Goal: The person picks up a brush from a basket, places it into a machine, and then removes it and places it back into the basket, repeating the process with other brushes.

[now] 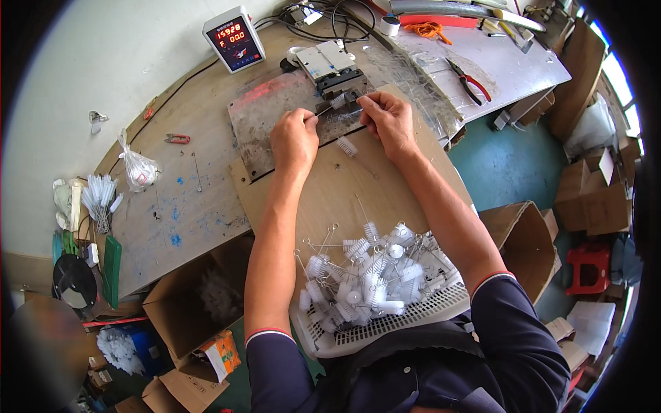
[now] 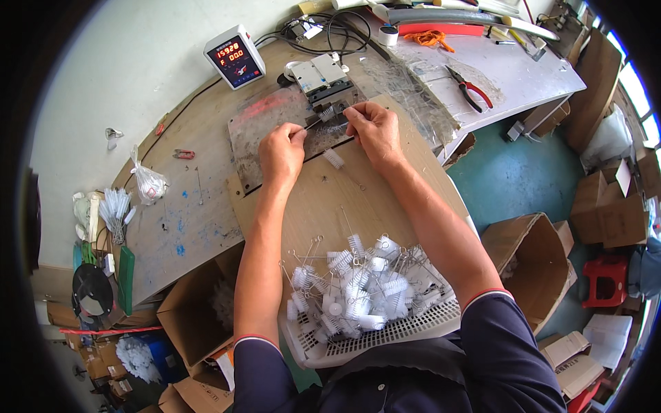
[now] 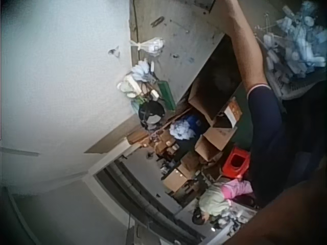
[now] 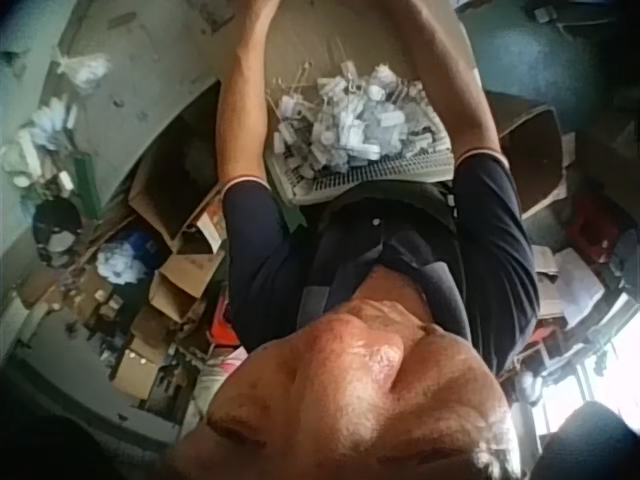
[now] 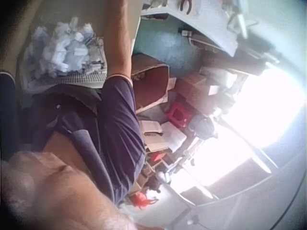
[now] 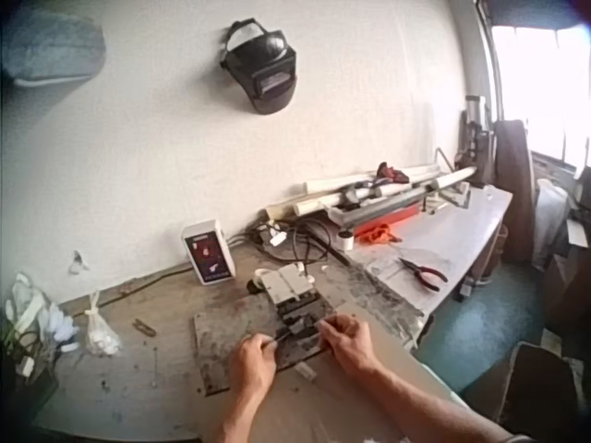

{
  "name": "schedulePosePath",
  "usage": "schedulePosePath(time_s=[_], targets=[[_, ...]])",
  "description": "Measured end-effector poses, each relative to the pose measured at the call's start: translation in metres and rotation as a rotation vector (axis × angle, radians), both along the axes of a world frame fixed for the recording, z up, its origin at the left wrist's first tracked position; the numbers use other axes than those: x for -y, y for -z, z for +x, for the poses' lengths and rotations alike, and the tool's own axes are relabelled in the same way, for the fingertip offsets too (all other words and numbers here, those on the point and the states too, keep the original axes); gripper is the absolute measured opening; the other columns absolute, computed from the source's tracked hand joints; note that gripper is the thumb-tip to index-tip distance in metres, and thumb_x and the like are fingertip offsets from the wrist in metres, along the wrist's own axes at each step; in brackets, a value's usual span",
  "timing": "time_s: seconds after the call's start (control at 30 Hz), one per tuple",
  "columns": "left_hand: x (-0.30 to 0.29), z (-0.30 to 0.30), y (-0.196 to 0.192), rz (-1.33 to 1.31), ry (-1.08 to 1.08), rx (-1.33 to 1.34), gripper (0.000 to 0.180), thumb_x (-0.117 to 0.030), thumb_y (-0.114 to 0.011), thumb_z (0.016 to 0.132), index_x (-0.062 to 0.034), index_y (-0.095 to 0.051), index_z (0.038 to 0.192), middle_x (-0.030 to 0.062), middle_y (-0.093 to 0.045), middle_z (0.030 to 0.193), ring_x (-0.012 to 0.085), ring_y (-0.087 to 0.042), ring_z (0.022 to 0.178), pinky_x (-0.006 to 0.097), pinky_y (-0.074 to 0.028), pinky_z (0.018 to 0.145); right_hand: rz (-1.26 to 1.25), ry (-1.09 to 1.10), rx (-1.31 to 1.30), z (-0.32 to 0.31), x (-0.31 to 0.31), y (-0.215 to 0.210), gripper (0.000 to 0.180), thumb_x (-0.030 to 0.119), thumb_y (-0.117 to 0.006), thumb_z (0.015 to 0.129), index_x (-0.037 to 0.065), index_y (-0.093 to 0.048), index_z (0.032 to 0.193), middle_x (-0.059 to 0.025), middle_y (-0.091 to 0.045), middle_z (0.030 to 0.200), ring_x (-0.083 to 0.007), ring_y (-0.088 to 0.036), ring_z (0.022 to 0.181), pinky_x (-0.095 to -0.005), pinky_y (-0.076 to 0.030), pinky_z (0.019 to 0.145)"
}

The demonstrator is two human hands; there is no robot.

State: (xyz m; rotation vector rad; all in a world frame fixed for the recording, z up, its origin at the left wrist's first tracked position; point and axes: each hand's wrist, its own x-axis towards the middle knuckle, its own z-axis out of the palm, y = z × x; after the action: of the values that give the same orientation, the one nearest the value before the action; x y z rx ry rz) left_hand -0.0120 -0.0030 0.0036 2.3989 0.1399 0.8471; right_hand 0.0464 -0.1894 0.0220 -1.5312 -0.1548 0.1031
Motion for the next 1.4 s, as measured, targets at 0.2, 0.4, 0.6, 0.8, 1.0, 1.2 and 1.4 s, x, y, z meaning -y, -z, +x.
schedulePosePath(time_s=[0.2, 0.4, 0.6, 0.8, 1.0, 1.2, 1.4], targets=[[0.002, 0.008, 0.005, 0.04, -0.063, -0.053, 0.008, -0.012, -0.073, 0.087, -0.0043, -0.071, 0.088, 0.0161, -0.07, 0.082, 0.037, -0.069, 0.08, 0.045, -0.052, 0.074, -0.018, -0.007, 0.001, 0.001, -0.001, 0.001, 0.021, 0.018, -0.069, 0.095, -0.002, -0.074, 0.101, -0.001, -0.066, 0.069, -0.0045, -0.052, 0.056, -0.0219, -0.041, 0.052], [0.012, 0.014, 0.002, -0.012, -0.035, -0.061, 0.012, -0.013, -0.071, 0.09, -0.0031, -0.067, 0.086, 0.0159, -0.069, 0.087, 0.037, -0.068, 0.084, 0.047, -0.053, 0.077, -0.046, 0.004, 0.033, 0.0, -0.002, 0.0, 0.021, 0.018, -0.069, 0.096, -0.002, -0.074, 0.1, -0.0009, -0.066, 0.069, -0.0045, -0.052, 0.056, -0.022, -0.042, 0.052], [0.008, 0.017, 0.007, 0.04, -0.073, -0.085, 0.012, -0.015, -0.069, 0.093, -0.0039, -0.064, 0.089, 0.0155, -0.069, 0.09, 0.0371, -0.068, 0.086, 0.047, -0.052, 0.077, -0.073, -0.003, 0.044, -0.002, -0.002, 0.0, 0.021, 0.018, -0.069, 0.096, -0.002, -0.074, 0.101, -0.0009, -0.067, 0.069, -0.0044, -0.053, 0.057, -0.022, -0.042, 0.052], [0.008, 0.019, 0.01, 0.013, -0.054, -0.051, 0.013, -0.015, -0.07, 0.092, -0.0046, -0.064, 0.088, 0.0149, -0.068, 0.089, 0.037, -0.067, 0.086, 0.047, -0.052, 0.077, -0.083, -0.003, 0.046, 0.0, -0.001, 0.003, 0.022, 0.018, -0.069, 0.096, -0.002, -0.074, 0.101, -0.0011, -0.067, 0.069, -0.0045, -0.053, 0.057, -0.0222, -0.043, 0.053], [0.007, 0.021, 0.012, 0.02, -0.055, -0.024, 0.013, -0.015, -0.07, 0.092, -0.0046, -0.063, 0.088, 0.0147, -0.068, 0.089, 0.0371, -0.067, 0.086, 0.047, -0.052, 0.076, -0.097, -0.008, 0.056, 0.0, -0.002, 0.003, 0.022, 0.018, -0.069, 0.096, -0.003, -0.074, 0.101, -0.0012, -0.067, 0.07, -0.0046, -0.053, 0.058, -0.0223, -0.043, 0.053], [0.002, 0.018, 0.012, 0.051, -0.086, 0.065, 0.014, -0.015, -0.074, 0.089, -0.0054, -0.064, 0.086, 0.0128, -0.069, 0.084, 0.0351, -0.067, 0.082, 0.045, -0.052, 0.072, -0.06, 0.013, 0.053, -0.002, -0.005, 0.0, 0.021, 0.016, -0.069, 0.095, -0.003, -0.073, 0.101, -0.0017, -0.067, 0.07, -0.0048, -0.054, 0.059, -0.0221, -0.044, 0.054], [-0.008, -0.002, -0.008, 0.177, 0.038, 0.243, 0.012, -0.012, -0.072, 0.091, -0.0068, -0.062, 0.093, 0.0107, -0.066, 0.09, 0.034, -0.066, 0.079, 0.042, -0.052, 0.067, 0.111, 0.09, 0.097, 0.008, 0.0, 0.018, 0.023, 0.006, -0.071, 0.088, -0.003, -0.071, 0.109, -0.0017, -0.069, 0.084, -0.006, -0.059, 0.07, -0.0229, -0.048, 0.062]])
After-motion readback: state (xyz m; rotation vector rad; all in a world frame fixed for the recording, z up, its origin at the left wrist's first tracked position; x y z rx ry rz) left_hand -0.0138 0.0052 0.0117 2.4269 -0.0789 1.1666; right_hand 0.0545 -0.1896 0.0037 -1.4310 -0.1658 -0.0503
